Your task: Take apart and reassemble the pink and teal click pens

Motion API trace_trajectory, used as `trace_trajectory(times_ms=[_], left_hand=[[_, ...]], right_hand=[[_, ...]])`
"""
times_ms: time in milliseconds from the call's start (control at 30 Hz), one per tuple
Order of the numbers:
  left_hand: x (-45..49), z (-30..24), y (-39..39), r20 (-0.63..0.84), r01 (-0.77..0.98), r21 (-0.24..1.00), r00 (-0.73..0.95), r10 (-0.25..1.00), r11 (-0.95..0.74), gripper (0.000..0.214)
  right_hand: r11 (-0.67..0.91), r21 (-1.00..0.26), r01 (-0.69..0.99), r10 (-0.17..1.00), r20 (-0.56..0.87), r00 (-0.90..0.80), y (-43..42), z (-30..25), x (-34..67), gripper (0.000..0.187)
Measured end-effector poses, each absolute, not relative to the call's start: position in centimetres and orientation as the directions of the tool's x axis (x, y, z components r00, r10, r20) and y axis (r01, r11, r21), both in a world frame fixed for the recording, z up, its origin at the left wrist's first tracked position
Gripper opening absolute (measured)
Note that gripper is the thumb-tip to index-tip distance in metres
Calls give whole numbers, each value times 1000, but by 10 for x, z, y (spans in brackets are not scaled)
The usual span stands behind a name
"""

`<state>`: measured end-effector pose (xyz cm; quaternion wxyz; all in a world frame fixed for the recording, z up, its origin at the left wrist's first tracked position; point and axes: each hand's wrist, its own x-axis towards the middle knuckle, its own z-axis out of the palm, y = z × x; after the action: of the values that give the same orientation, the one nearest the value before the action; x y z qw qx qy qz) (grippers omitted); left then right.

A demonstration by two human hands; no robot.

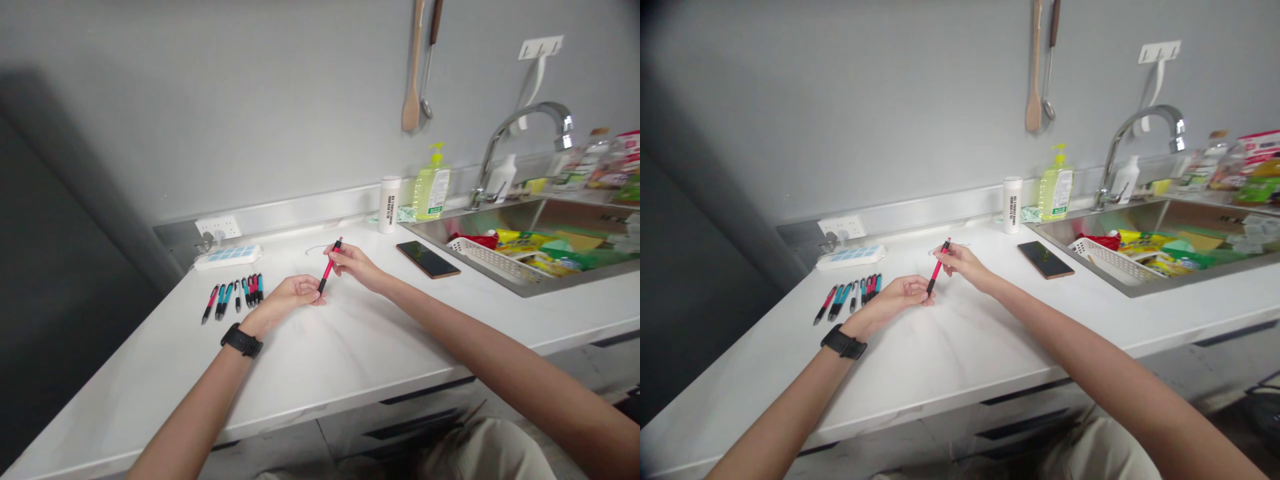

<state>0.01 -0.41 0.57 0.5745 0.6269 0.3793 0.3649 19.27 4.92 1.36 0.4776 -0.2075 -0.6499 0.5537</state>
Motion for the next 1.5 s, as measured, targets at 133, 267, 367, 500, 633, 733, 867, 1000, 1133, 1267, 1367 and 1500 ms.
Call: trace_trajectory(times_ms=[133, 267, 367, 500, 633, 733, 867, 1000, 1133, 1267, 1367, 1500], left_hand=[[1, 6, -4, 12, 55, 998, 440, 898, -41, 35], [1, 6, -4, 7, 58, 998, 438, 899, -36, 33], [1, 7, -4, 2, 69, 997, 442, 897, -36, 32], [2, 9, -6, -14, 76, 997, 431, 902, -21, 35], [4, 11, -8, -13, 95, 995, 414, 910, -29, 35], [4, 11, -8, -10, 112, 993, 397, 918, -37, 35], [4, 9, -6, -7, 92, 995, 415, 910, -34, 34], [2, 8, -4, 4, 65, 997, 440, 898, -36, 35], [-3, 5, 0, 4, 113, 992, 390, 921, -52, 41], [-3, 1, 4, 48, 239, 963, 307, 951, -125, 42], [2, 4, 0, 187, 471, 829, 274, 943, -301, 36], [0, 16, -9, 279, 703, 383, 531, 800, -600, 20]], right_hand=[[335, -918, -211, 793, 396, -464, 48, 14, 193, 31], [323, -918, -229, 798, 394, -456, 48, 14, 192, 31], [307, -912, -272, 749, 408, -523, 47, 14, 193, 33], [330, -926, -185, 805, 378, -456, 48, 12, 193, 31], [272, -916, -295, 746, 394, -537, 48, 11, 193, 31], [308, -927, -215, 785, 375, -493, 49, 12, 192, 28], [264, -922, -282, 757, 380, -531, 49, 10, 192, 28], [291, -916, -275, 731, 399, -554, 48, 9, 191, 27], [288, -941, -180, 803, 340, -490, 48, 9, 186, 27], [261, -938, -227, 843, 336, -421, 49, 5, 182, 34], [261, -933, -247, 873, 337, -351, 51, 0, 179, 49], [237, -936, -260, 900, 312, -304, 55, -3, 180, 66]])
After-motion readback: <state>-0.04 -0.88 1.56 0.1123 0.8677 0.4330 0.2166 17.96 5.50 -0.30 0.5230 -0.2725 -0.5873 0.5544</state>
